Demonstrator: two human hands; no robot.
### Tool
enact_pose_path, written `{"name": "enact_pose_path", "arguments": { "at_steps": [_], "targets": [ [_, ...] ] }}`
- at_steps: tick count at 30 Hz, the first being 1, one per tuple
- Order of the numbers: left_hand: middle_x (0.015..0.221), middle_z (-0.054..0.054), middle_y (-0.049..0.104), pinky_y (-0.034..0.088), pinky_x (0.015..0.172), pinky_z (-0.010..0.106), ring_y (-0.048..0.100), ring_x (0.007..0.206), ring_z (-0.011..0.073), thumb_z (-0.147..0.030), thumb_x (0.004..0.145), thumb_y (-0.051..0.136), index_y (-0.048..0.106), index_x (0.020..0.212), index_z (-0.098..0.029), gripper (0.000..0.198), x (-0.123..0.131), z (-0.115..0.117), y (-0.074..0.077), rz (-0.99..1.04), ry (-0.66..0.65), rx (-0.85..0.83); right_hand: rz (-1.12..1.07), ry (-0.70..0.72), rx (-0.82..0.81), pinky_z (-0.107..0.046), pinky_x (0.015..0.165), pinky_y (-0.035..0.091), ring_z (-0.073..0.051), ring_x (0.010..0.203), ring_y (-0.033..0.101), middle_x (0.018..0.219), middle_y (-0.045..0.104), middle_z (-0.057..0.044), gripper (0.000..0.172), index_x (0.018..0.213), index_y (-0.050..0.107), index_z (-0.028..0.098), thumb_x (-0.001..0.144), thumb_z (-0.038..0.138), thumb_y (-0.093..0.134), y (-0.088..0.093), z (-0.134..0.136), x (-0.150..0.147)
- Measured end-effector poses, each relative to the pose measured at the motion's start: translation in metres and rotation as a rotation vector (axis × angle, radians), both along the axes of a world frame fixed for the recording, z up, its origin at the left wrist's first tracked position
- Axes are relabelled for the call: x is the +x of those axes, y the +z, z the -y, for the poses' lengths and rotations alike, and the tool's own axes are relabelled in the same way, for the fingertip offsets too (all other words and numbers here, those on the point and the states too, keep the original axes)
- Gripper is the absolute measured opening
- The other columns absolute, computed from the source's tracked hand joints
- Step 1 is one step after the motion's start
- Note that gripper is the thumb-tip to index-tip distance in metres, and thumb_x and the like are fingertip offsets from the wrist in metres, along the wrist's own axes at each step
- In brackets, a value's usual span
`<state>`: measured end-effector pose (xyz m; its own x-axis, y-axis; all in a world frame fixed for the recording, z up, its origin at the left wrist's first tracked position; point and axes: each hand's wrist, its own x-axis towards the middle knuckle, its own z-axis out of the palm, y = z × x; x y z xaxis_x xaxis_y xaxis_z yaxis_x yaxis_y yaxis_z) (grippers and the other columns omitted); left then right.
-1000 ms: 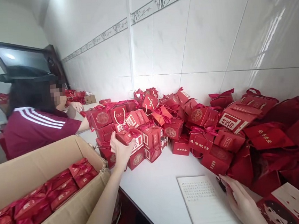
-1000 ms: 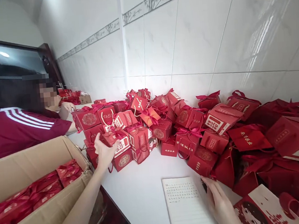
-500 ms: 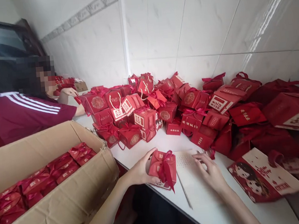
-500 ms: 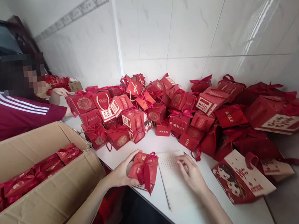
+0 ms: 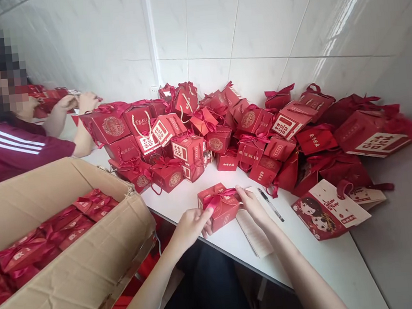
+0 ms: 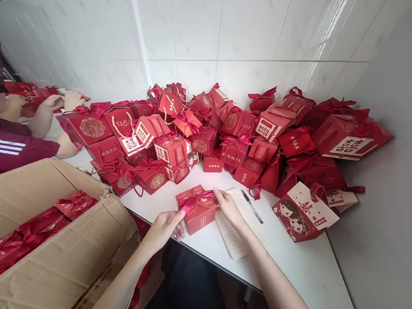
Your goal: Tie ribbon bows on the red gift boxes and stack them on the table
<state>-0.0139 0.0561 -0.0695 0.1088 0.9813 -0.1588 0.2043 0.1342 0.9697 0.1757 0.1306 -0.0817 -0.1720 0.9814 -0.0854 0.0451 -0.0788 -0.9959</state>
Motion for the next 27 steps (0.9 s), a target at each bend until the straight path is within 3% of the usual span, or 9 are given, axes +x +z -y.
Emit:
{"name": "enact_pose_path", "arguments": {
  "at_steps": [5,9,11,15,22,27],
  "targets": [
    [0.048,-0.002,0.056,0.041,0.049,0.024,0.054,0.043,0.0118,-0.051,0.074,0.054,0.05,0.062,-0.016,0.037,-0.004,-0.007,-0.005,0.226,0.065,0.048,-0.094,-0.009,-0.042,-0.024,0.05,0.036,-0.012,0.051,0.047,0.054,0.052,0.002,0.044,0.06,0.052,0.018,0.066,0.061,0.062,0.004,0.003,-0.006],
    [0.049,-0.001,0.056,0.042,0.057,0.025,0.055,0.049,0.0123,-0.046,0.079,0.05,0.052,0.062,-0.016,0.034,-0.012,-0.008,-0.006,0.263,0.092,0.091,-0.188,-0.002,-0.128,-0.024,0.047,0.03,-0.01,0.046,0.039,0.051,0.043,0.004,0.053,0.057,0.048,0.019,0.068,0.071,0.05,0.006,0.008,0.0],
    [0.053,0.0,0.058,0.043,0.062,0.026,0.056,0.055,0.0132,-0.046,0.079,0.05,0.054,0.062,-0.016,0.035,-0.012,-0.007,-0.006,0.267,0.093,0.108,-0.133,0.017,-0.09,-0.024,0.047,0.028,-0.01,0.046,0.036,0.051,0.042,0.004,0.052,0.056,0.047,0.019,0.068,0.069,0.053,0.007,0.012,0.002],
    [0.061,0.002,0.06,0.043,0.066,0.027,0.057,0.062,0.0147,-0.048,0.077,0.052,0.057,0.062,-0.015,0.037,-0.01,-0.01,-0.008,0.284,0.101,0.105,-0.029,0.069,0.05,-0.025,0.052,0.028,-0.01,0.05,0.036,0.052,0.043,0.005,0.045,0.055,0.045,0.018,0.067,0.057,0.066,0.009,0.018,0.002],
    [0.064,0.002,0.056,0.044,0.065,0.026,0.055,0.067,0.0148,-0.046,0.073,0.057,0.051,0.054,-0.016,0.036,-0.017,-0.014,-0.012,0.367,0.148,0.135,-0.259,0.088,0.025,-0.024,0.051,0.031,-0.009,0.049,0.036,0.052,0.043,0.005,0.046,0.053,0.045,0.018,0.063,0.055,0.072,0.0,0.018,0.003],
    [0.061,0.001,0.049,0.045,0.06,0.025,0.053,0.07,0.0162,-0.038,0.062,0.066,0.05,0.047,-0.016,0.031,-0.039,-0.018,-0.008,0.488,0.376,0.16,-0.39,0.031,-0.023,-0.023,0.048,0.036,-0.008,0.047,0.036,0.051,0.036,0.007,0.048,0.054,0.04,0.02,0.063,0.054,0.073,0.0,0.015,0.019]
  ]
}}
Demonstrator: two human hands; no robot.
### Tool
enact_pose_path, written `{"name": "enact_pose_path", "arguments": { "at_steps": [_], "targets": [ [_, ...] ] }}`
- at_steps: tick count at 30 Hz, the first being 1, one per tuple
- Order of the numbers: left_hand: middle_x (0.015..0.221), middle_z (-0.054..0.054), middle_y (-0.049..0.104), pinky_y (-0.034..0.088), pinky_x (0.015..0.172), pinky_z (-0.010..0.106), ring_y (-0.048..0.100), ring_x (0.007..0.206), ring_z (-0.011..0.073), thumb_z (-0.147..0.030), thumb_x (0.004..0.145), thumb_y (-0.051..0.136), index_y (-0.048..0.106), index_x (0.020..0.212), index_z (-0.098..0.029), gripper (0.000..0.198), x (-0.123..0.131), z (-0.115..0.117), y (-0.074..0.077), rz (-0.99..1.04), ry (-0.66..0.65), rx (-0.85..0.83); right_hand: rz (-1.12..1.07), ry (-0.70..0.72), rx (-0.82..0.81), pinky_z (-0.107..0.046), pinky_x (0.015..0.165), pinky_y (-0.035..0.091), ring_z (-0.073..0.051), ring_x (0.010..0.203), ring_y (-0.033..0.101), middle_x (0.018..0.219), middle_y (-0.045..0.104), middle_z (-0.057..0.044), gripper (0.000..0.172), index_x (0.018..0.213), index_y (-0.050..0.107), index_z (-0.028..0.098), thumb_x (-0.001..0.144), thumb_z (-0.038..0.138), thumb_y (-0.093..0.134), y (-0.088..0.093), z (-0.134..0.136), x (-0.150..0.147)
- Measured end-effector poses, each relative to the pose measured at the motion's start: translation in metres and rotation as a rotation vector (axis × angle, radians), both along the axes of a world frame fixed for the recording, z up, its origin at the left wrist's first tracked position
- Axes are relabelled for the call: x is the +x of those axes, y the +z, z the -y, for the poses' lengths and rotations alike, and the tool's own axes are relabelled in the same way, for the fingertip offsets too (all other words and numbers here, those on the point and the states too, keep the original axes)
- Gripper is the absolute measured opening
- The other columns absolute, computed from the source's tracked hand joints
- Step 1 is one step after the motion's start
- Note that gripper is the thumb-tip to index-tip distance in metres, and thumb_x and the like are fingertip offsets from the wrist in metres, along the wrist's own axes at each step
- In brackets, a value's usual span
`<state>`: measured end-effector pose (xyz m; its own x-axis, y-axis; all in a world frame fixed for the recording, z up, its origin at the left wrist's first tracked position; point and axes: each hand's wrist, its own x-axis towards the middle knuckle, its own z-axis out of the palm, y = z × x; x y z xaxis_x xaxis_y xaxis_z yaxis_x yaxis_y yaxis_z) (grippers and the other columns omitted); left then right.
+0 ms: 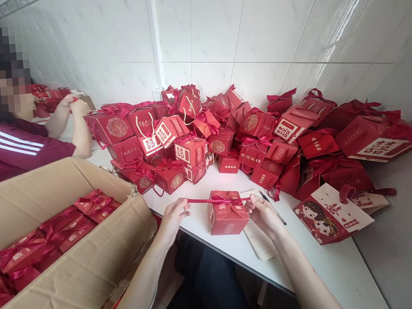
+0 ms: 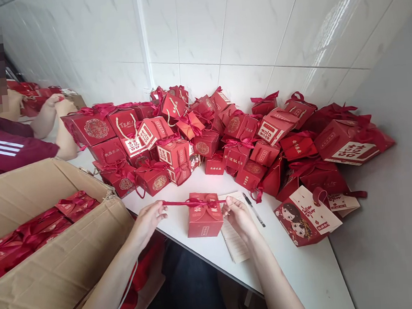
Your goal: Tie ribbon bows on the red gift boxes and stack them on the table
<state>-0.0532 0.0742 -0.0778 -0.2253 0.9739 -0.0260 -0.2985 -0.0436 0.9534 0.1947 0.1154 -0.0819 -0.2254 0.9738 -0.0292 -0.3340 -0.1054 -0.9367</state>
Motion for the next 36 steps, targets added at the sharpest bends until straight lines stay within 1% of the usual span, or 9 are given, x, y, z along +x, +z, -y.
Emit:
{"name": "enact_pose_path", "arguments": {
  "at_steps": [6,10,13,17,21,26,31,34,36],
  "targets": [
    [0.059,-0.002,0.055,0.048,0.063,0.025,0.052,0.063,0.0118,-0.02,0.056,0.064,0.044,0.045,-0.017,0.022,-0.059,0.001,0.016,0.369,0.366,0.061,-0.387,-0.354,-0.185,-0.021,0.049,0.049,-0.007,0.044,0.045,0.047,0.038,0.009,0.031,0.056,0.042,0.02,0.066,0.025,0.071,0.012,-0.006,0.057],
    [0.07,0.003,0.063,0.049,0.064,0.025,0.057,0.072,0.0147,-0.023,0.064,0.063,0.039,0.04,-0.017,0.034,-0.057,-0.003,0.044,0.316,0.253,0.211,-0.358,-0.513,-0.155,-0.024,0.059,0.055,-0.012,0.061,0.064,0.061,0.061,0.002,0.027,0.056,0.048,0.019,0.066,0.027,0.071,0.041,-0.005,0.057],
    [0.066,0.004,0.062,0.049,0.064,0.029,0.059,0.072,0.0177,-0.029,0.069,0.063,0.05,0.047,-0.016,0.029,-0.027,-0.015,0.071,0.215,0.01,0.293,-0.257,-0.389,0.056,-0.034,0.074,0.056,-0.021,0.081,0.068,0.084,0.07,-0.005,0.028,0.063,0.058,0.019,0.057,0.035,0.08,0.073,-0.004,0.027],
    [0.073,0.007,0.066,0.048,0.065,0.029,0.06,0.07,0.0169,-0.031,0.074,0.061,0.067,0.067,-0.012,0.021,0.017,-0.034,0.103,0.062,-0.213,0.421,-0.087,-0.23,0.294,-0.037,0.08,0.052,-0.022,0.076,0.067,0.069,0.069,-0.004,0.031,0.067,0.067,0.017,0.06,0.046,0.078,0.11,-0.008,-0.021],
    [0.096,0.009,0.069,0.047,0.078,0.031,0.061,0.088,0.0196,-0.027,0.076,0.059,0.069,0.099,-0.014,0.029,0.04,-0.043,0.12,0.024,-0.381,0.476,-0.008,-0.1,0.468,-0.038,0.089,0.047,-0.024,0.1,0.062,0.102,0.069,-0.008,0.04,0.091,0.07,0.018,0.073,0.054,0.064,0.131,-0.012,-0.05],
    [0.105,0.009,0.067,0.045,0.086,0.033,0.058,0.099,0.0217,-0.026,0.078,0.056,0.067,0.106,-0.017,0.031,0.041,-0.042,0.124,0.036,-0.401,0.529,-0.019,-0.042,0.605,-0.041,0.095,0.043,-0.025,0.113,0.054,0.117,0.062,-0.007,0.038,0.099,0.069,0.021,0.082,0.052,0.054,0.135,-0.01,-0.057],
    [0.101,0.009,0.067,0.044,0.086,0.031,0.058,0.097,0.02,-0.022,0.075,0.058,0.07,0.092,-0.015,0.022,0.033,-0.042,0.124,0.082,-0.295,0.557,-0.007,-0.079,0.559,-0.039,0.088,0.047,-0.025,0.107,0.056,0.115,0.063,-0.008,0.036,0.094,0.07,0.021,0.079,0.051,0.058,0.132,-0.005,-0.052],
    [0.075,0.004,0.063,0.046,0.07,0.028,0.059,0.074,0.0157,-0.023,0.072,0.058,0.064,0.076,-0.015,0.012,0.018,-0.045,0.121,0.147,-0.199,0.521,-0.036,-0.109,0.511,-0.031,0.068,0.051,-0.019,0.075,0.064,0.083,0.069,-0.006,0.03,0.074,0.07,0.02,0.075,0.049,0.062,0.129,0.002,-0.034],
    [0.065,0.001,0.056,0.044,0.06,0.028,0.053,0.059,0.0135,-0.027,0.071,0.055,0.058,0.069,-0.016,0.011,0.003,-0.046,0.117,0.059,-0.113,0.475,0.013,0.006,0.44,-0.026,0.045,0.044,-0.012,0.044,0.056,0.056,0.059,-0.002,0.04,0.049,0.061,0.019,0.074,0.05,0.061,0.124,0.008,-0.014]
  ]
}}
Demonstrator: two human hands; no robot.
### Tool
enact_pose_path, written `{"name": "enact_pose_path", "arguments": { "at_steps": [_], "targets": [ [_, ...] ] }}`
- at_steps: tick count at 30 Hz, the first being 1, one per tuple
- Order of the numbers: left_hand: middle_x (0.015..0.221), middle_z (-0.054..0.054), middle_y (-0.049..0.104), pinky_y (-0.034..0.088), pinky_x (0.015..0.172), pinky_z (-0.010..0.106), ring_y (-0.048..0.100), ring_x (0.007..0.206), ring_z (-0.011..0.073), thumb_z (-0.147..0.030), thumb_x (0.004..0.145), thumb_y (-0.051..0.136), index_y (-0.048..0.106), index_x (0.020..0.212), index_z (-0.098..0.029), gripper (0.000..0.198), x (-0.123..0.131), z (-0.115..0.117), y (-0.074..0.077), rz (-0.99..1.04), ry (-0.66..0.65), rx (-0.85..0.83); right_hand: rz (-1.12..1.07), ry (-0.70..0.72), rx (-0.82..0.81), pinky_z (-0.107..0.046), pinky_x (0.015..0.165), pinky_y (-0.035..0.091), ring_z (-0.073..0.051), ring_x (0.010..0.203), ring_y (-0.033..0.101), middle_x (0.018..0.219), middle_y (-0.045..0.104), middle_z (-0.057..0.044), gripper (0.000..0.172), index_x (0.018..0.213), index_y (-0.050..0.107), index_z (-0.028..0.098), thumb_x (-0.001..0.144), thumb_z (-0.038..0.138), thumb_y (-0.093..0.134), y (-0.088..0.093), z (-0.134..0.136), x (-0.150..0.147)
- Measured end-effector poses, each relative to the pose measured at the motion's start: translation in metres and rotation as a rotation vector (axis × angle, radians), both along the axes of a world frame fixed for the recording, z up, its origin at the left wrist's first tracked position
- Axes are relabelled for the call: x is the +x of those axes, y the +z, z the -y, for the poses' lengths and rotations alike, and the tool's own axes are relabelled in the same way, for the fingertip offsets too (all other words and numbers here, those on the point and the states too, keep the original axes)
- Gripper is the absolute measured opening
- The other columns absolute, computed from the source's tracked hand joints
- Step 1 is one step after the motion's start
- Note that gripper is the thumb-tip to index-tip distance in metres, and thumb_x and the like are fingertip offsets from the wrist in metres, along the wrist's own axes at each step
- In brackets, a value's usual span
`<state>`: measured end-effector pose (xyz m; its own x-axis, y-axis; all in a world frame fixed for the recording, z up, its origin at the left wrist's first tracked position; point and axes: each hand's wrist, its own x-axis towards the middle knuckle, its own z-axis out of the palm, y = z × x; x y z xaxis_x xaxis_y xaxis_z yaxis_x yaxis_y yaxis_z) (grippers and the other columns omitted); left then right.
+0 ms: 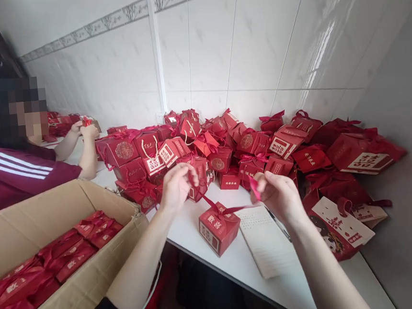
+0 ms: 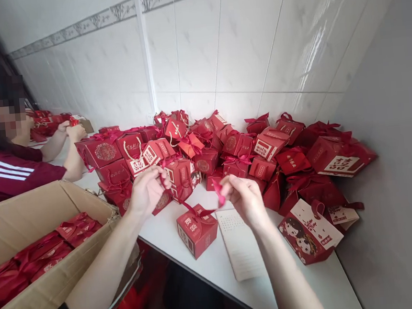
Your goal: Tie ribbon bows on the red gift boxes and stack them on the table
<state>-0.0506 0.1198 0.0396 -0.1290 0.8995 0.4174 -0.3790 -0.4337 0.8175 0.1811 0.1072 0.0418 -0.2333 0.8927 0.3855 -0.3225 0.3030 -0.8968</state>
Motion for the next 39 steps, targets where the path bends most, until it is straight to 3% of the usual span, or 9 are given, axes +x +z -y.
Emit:
{"name": "enact_pose_path", "arguments": {
  "at_steps": [3,5,6,11,15,19,26,30,39],
  "targets": [
    [0.08,0.003,0.059,0.044,0.073,0.033,0.055,0.075,0.0187,-0.027,0.069,0.056,0.057,0.075,-0.018,0.01,-0.02,0.001,-0.011,-0.376,0.426,0.002,0.263,0.229,-0.148,-0.024,0.03,0.028,-0.007,0.024,0.039,0.042,0.046,0.001,0.059,0.033,0.04,0.019,0.074,0.06,0.053,-0.015,0.005,0.026],
    [0.099,0.006,0.06,0.036,0.091,0.038,0.052,0.1,0.0245,-0.025,0.069,0.058,0.059,0.082,-0.02,0.014,-0.023,0.003,-0.022,-0.676,0.651,0.041,0.449,0.21,-0.21,-0.024,0.031,0.03,-0.009,0.027,0.043,0.043,0.047,0.001,0.057,0.04,0.043,0.019,0.076,0.063,0.049,-0.029,0.005,0.03],
    [0.103,0.006,0.06,0.031,0.096,0.039,0.05,0.106,0.0258,-0.025,0.07,0.059,0.06,0.084,-0.02,0.015,-0.022,0.004,-0.029,-0.814,0.635,0.058,0.544,0.142,-0.218,-0.023,0.032,0.032,-0.01,0.031,0.047,0.045,0.049,0.001,0.053,0.046,0.047,0.019,0.076,0.062,0.05,-0.037,0.004,0.028],
    [0.096,0.004,0.065,0.032,0.094,0.037,0.058,0.094,0.0239,-0.031,0.078,0.056,0.065,0.088,-0.023,0.016,0.001,0.007,-0.066,-1.138,0.044,0.045,0.865,-0.158,-0.115,-0.023,0.037,0.035,-0.012,0.04,0.049,0.05,0.053,0.003,0.034,0.061,0.05,0.021,0.07,0.051,0.064,-0.072,0.0,-0.002],
    [0.082,0.002,0.062,0.041,0.071,0.027,0.058,0.076,0.0194,-0.033,0.075,0.059,0.064,0.081,-0.022,0.013,0.007,0.01,-0.078,-1.139,-0.025,-0.013,0.896,-0.214,-0.142,-0.026,0.047,0.036,-0.013,0.047,0.051,0.057,0.057,0.002,0.028,0.064,0.049,0.022,0.066,0.042,0.069,-0.09,0.0,-0.007],
    [0.062,-0.001,0.057,0.035,0.052,0.024,0.051,0.056,0.0148,-0.035,0.072,0.062,0.057,0.065,-0.02,0.017,0.004,0.02,-0.072,-1.176,-0.161,-0.125,0.778,-0.097,-0.221,-0.026,0.051,0.037,-0.015,0.052,0.054,0.056,0.056,0.003,0.032,0.069,0.049,0.021,0.066,0.048,0.068,-0.097,-0.001,0.0],
    [0.051,-0.003,0.047,0.026,0.046,0.023,0.039,0.048,0.011,-0.052,0.076,0.054,0.053,0.056,-0.017,0.041,-0.005,0.031,-0.07,-1.083,-0.341,-0.324,0.733,0.056,-0.319,-0.025,0.046,0.028,-0.009,0.041,0.039,0.044,0.048,0.003,0.052,0.055,0.048,0.019,0.069,0.068,0.055,-0.089,0.01,0.006],
    [0.049,-0.005,0.04,0.021,0.043,0.022,0.031,0.043,0.0077,-0.053,0.073,0.056,0.049,0.055,-0.017,0.041,-0.005,0.031,-0.079,-0.961,-0.479,-0.396,0.573,0.121,-0.34,-0.025,0.051,0.033,-0.011,0.05,0.047,0.054,0.056,0.001,0.047,0.057,0.055,0.018,0.063,0.064,0.065,-0.089,0.02,0.004],
    [0.044,-0.009,0.036,0.01,0.036,0.019,0.02,0.035,0.0026,-0.057,0.06,0.069,0.044,0.06,-0.018,0.046,-0.009,0.031,-0.11,-0.621,-0.531,-0.615,0.571,0.131,-0.412,-0.023,0.047,0.029,-0.009,0.047,0.043,0.05,0.049,0.004,0.044,0.059,0.058,0.017,0.057,0.059,0.071,-0.107,0.021,0.013]
  ]
}}
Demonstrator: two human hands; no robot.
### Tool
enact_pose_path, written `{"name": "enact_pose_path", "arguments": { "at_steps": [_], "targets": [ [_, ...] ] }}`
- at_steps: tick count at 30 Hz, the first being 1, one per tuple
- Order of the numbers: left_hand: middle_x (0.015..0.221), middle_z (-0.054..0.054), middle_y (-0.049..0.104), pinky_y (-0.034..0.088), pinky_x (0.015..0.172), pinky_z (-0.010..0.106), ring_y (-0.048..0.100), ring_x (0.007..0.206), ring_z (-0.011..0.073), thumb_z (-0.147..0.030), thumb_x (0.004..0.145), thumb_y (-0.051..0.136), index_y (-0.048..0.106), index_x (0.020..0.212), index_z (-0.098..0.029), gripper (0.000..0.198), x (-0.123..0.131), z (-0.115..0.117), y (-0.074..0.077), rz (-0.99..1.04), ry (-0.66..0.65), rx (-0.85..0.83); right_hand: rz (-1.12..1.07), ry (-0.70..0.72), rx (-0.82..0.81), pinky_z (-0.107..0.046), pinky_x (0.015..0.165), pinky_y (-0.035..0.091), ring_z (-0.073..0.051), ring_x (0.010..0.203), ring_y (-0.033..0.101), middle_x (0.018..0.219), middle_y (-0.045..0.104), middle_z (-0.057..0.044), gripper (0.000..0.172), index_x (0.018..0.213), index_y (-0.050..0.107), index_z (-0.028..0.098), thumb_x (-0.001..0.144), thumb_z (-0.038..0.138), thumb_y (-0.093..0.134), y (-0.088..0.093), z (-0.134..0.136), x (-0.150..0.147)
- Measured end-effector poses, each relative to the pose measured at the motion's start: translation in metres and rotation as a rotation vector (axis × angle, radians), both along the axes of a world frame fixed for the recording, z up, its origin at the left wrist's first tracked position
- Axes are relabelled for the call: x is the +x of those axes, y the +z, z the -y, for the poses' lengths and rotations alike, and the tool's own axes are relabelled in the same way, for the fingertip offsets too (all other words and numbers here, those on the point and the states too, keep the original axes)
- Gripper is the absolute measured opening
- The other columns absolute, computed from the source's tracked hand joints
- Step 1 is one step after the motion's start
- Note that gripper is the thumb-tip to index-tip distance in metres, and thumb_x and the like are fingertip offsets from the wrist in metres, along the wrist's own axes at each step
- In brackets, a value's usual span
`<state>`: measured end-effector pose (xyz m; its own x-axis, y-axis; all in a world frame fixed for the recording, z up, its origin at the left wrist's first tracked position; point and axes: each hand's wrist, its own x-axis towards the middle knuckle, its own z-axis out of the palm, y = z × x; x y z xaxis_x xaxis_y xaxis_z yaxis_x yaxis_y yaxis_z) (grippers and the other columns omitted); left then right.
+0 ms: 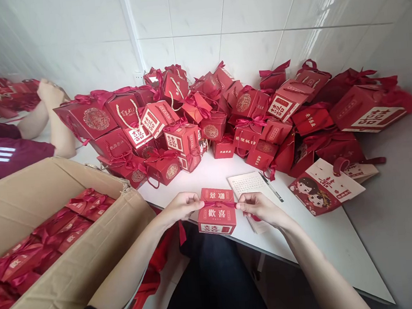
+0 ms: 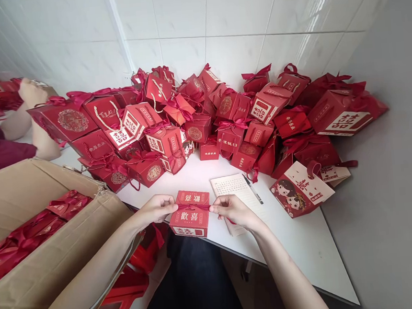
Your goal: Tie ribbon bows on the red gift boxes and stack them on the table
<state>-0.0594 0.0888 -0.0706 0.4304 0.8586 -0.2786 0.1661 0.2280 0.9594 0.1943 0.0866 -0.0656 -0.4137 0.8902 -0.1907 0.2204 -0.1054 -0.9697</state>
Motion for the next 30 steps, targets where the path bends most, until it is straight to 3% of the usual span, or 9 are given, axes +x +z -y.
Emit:
{"name": "enact_pose_path", "arguments": {
  "at_steps": [5,10,15,18,21,23,26,28,30],
  "targets": [
    [0.04,-0.011,0.03,0.012,0.035,0.017,0.017,0.034,0.0016,-0.058,0.058,0.07,0.042,0.06,-0.018,0.049,0.002,0.003,-0.007,0.126,0.022,-0.054,0.056,-0.017,0.073,-0.023,0.046,0.024,-0.008,0.046,0.035,0.049,0.045,0.005,0.046,0.057,0.054,0.018,0.06,0.061,0.068,0.003,0.002,0.003],
    [0.037,-0.011,0.032,0.017,0.034,0.017,0.022,0.03,0.0026,-0.057,0.068,0.062,0.041,0.063,-0.019,0.044,0.003,0.011,0.0,0.013,0.038,0.037,0.106,-0.015,0.107,-0.024,0.045,0.025,-0.008,0.047,0.034,0.049,0.043,0.005,0.047,0.06,0.055,0.017,0.063,0.063,0.065,0.011,-0.001,0.005],
    [0.045,-0.007,0.048,0.033,0.041,0.021,0.042,0.036,0.0083,-0.044,0.081,0.053,0.045,0.07,-0.019,0.028,0.004,0.003,0.015,-0.163,0.105,0.351,0.116,0.06,0.161,-0.023,0.046,0.032,-0.009,0.045,0.04,0.049,0.045,0.005,0.038,0.066,0.054,0.018,0.077,0.054,0.058,0.031,0.018,-0.008],
    [0.067,-0.003,0.056,0.044,0.061,0.025,0.055,0.061,0.0124,-0.032,0.08,0.057,0.052,0.071,-0.018,0.017,0.012,-0.013,0.022,-0.235,0.145,0.681,0.151,0.289,0.271,-0.023,0.056,0.039,-0.01,0.055,0.051,0.061,0.056,0.002,0.029,0.072,0.059,0.017,0.085,0.042,0.052,0.046,0.038,-0.021],
    [0.083,0.001,0.059,0.044,0.08,0.029,0.057,0.083,0.0155,-0.024,0.08,0.059,0.056,0.071,-0.018,0.011,0.023,-0.027,0.027,-0.271,0.101,0.946,0.176,0.495,0.386,-0.023,0.062,0.041,-0.012,0.064,0.054,0.07,0.061,0.0,0.028,0.073,0.064,0.017,0.087,0.038,0.052,0.054,0.045,-0.03],
    [0.095,0.003,0.06,0.041,0.087,0.033,0.056,0.093,0.0174,-0.022,0.08,0.06,0.059,0.077,-0.019,0.004,0.028,-0.028,0.029,-0.314,0.108,1.047,0.231,0.375,0.449,-0.024,0.061,0.042,-0.012,0.061,0.054,0.066,0.059,0.0,0.03,0.071,0.063,0.018,0.089,0.037,0.048,0.054,0.038,-0.032],
    [0.102,0.005,0.058,0.037,0.091,0.037,0.054,0.099,0.0194,-0.021,0.081,0.058,0.057,0.086,-0.02,0.006,0.03,-0.015,0.031,-0.453,0.331,1.124,0.378,0.04,0.628,-0.027,0.067,0.043,-0.014,0.066,0.056,0.071,0.06,-0.001,0.021,0.077,0.063,0.018,0.089,0.025,0.048,0.044,0.016,-0.033],
    [0.088,0.002,0.059,0.037,0.086,0.038,0.055,0.09,0.0189,-0.019,0.081,0.056,0.054,0.08,-0.019,0.002,0.029,-0.001,0.03,-0.549,0.461,1.095,0.439,0.023,0.767,-0.029,0.072,0.044,-0.016,0.074,0.056,0.079,0.061,-0.003,0.013,0.083,0.064,0.018,0.086,0.015,0.052,0.035,0.002,-0.037],
    [0.078,0.0,0.057,0.038,0.081,0.037,0.055,0.082,0.0187,-0.019,0.08,0.055,0.051,0.073,-0.019,0.008,0.029,0.014,0.026,-0.649,0.444,1.015,0.465,0.109,0.88,-0.03,0.074,0.044,-0.018,0.078,0.056,0.082,0.061,-0.005,0.012,0.086,0.065,0.018,0.084,0.012,0.054,0.028,-0.006,-0.042]
  ]
}}
